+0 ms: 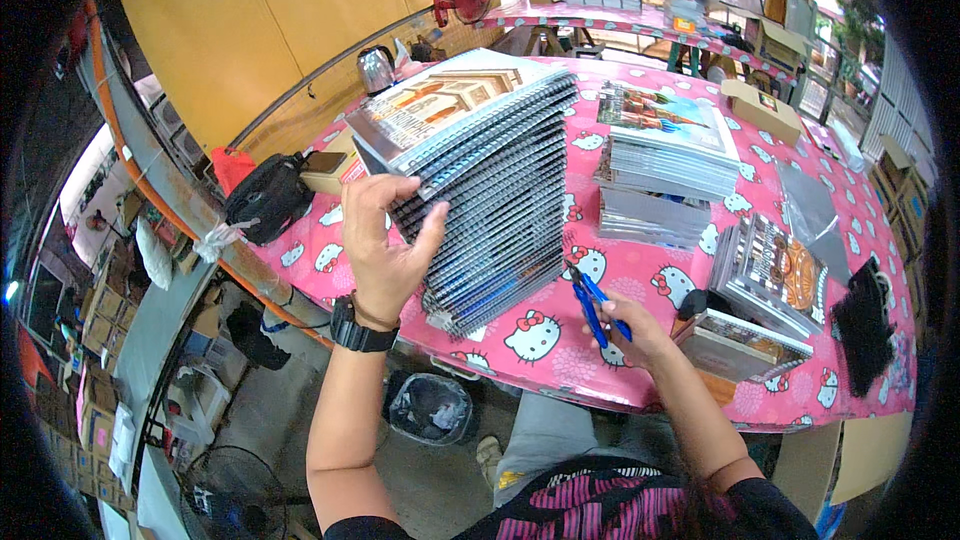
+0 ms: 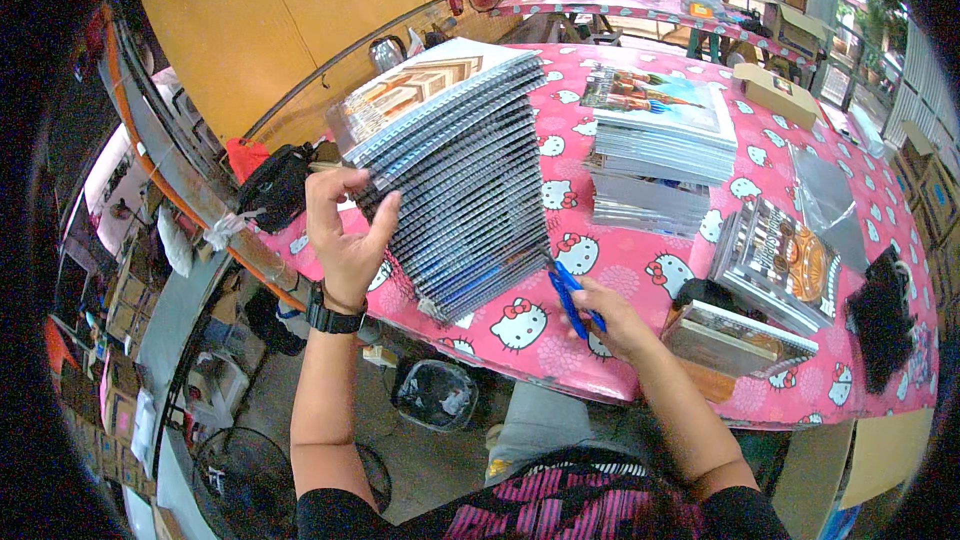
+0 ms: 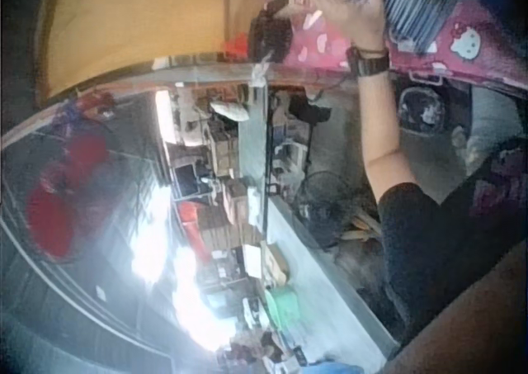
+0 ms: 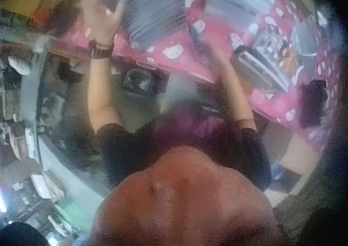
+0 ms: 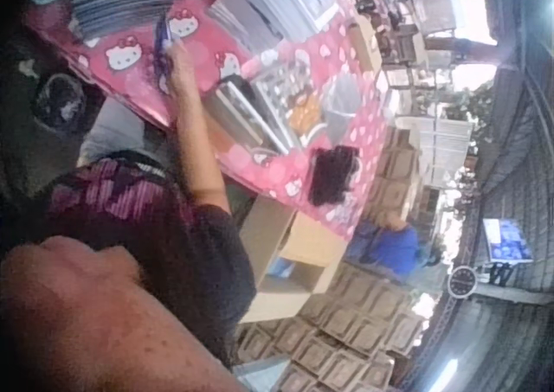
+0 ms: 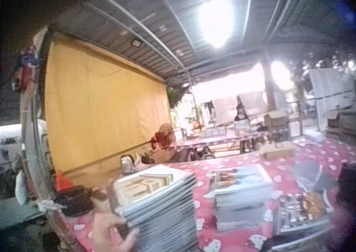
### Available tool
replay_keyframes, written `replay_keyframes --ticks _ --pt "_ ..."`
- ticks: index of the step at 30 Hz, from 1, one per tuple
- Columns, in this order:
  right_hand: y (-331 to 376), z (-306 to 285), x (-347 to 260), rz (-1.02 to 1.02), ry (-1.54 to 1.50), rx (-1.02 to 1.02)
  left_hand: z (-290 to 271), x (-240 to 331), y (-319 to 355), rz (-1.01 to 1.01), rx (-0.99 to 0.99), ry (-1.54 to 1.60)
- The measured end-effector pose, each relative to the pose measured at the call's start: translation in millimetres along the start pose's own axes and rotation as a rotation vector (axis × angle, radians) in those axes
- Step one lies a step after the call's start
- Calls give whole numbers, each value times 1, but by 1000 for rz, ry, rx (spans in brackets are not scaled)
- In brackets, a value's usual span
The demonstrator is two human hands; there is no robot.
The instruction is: The person uses snips to trim the excess plastic coil from the spines of a stack of spiral-bound notebooks. They handle each notebook one at a time, cutting the coil at both ends before returning it to the stack on the table.
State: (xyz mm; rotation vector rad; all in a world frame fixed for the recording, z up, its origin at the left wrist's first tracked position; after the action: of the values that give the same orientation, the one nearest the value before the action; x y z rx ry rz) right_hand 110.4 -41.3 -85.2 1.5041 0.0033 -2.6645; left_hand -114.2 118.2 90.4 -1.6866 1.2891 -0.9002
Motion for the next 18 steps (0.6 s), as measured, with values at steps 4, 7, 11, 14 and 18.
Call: replay_keyframes --ticks 4,7,11,14,18 --pt "-22 76 -42 -442 712 -45 -14 -5 -4 6 -40 -1" --pt "-39 113 -68 -800 1156 -8 -19 -8 -3 -27 -49 -28" --pt "-67 119 -70 -1136 1268 146 -15 -3 -7 -5 -48 -26" --pt "-78 119 -66 -1175 1276 194 -13 -4 -12 25 -112 30" --pt "-83 119 -61 -1207 1270 215 -8 -9 -9 1 -61 91"
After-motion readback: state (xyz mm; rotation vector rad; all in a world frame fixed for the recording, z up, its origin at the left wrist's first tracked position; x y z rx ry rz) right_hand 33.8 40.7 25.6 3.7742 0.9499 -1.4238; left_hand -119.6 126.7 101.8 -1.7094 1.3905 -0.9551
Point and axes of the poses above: each hand's wrist, its own y-axis away from the middle knuckle, its own z-axis out of the palm, x = y × z, the point moved 2 cm from there along -y, towards the middle knuckle, and after that the axes turned 9 degrees about -x, right-handed, at the moved point
